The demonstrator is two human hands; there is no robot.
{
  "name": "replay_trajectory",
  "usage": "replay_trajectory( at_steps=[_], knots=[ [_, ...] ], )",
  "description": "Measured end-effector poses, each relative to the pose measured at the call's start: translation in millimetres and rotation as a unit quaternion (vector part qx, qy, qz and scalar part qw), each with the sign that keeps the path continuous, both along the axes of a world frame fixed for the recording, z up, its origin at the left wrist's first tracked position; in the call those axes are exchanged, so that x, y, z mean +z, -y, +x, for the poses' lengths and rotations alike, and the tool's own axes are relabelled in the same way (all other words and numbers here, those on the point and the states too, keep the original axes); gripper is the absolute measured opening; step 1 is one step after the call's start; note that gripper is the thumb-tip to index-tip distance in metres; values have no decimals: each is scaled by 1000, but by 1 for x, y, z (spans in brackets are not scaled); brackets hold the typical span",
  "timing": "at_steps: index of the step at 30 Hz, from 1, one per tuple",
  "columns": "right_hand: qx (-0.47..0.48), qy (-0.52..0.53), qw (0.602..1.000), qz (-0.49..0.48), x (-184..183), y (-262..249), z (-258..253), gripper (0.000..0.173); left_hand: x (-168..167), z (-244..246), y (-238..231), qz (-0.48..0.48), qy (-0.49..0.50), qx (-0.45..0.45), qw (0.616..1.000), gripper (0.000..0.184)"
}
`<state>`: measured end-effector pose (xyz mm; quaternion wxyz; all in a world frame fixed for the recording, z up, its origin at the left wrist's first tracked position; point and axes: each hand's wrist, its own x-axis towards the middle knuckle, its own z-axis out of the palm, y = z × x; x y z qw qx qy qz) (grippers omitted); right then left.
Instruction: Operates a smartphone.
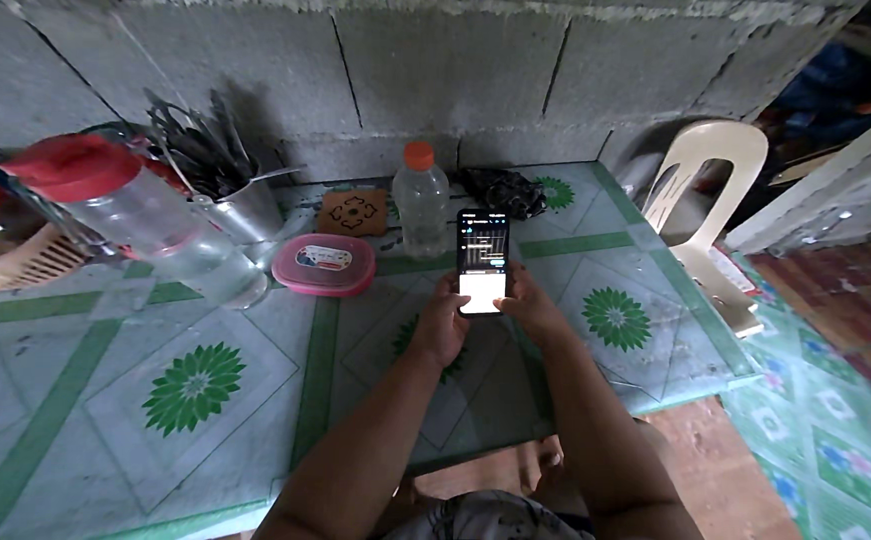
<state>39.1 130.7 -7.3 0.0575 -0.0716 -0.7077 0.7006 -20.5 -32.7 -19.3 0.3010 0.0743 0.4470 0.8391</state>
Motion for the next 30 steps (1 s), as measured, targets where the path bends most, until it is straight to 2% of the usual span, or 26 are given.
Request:
replay_trajectory(
  at_steps=[3, 5, 10, 15, 21, 27, 30],
  knots=[
    [-8, 2, 1000, 12, 2, 1, -1, 78, 0, -1, 0, -6, -6, -5, 1000, 38],
    [-20, 3, 1000, 20, 3, 2, 0, 74, 1, -1, -1, -19, 2, -1, 1000, 43],
    [-99, -13, 995, -4, 0, 2, 0, 40, 2, 0, -4, -48, 1, 11, 999, 39],
    [-125, -23, 992, 19, -1, -1, -3, 22, 4, 3, -5, -64, -15, 10, 998, 38],
    [-89, -32, 995, -27, -5, -2, -2, 35, 1, 1, -4, -48, 1, 21, 999, 39],
    [-108, -17, 972, -208, -9, 9, -8, 38, -2, -3, -7, -39, 51, 34, 997, 40],
    [-95, -34, 960, -261, -13, 12, -12, 53, -3, -5, -8, -42, 58, 45, 996, 39]
  ],
)
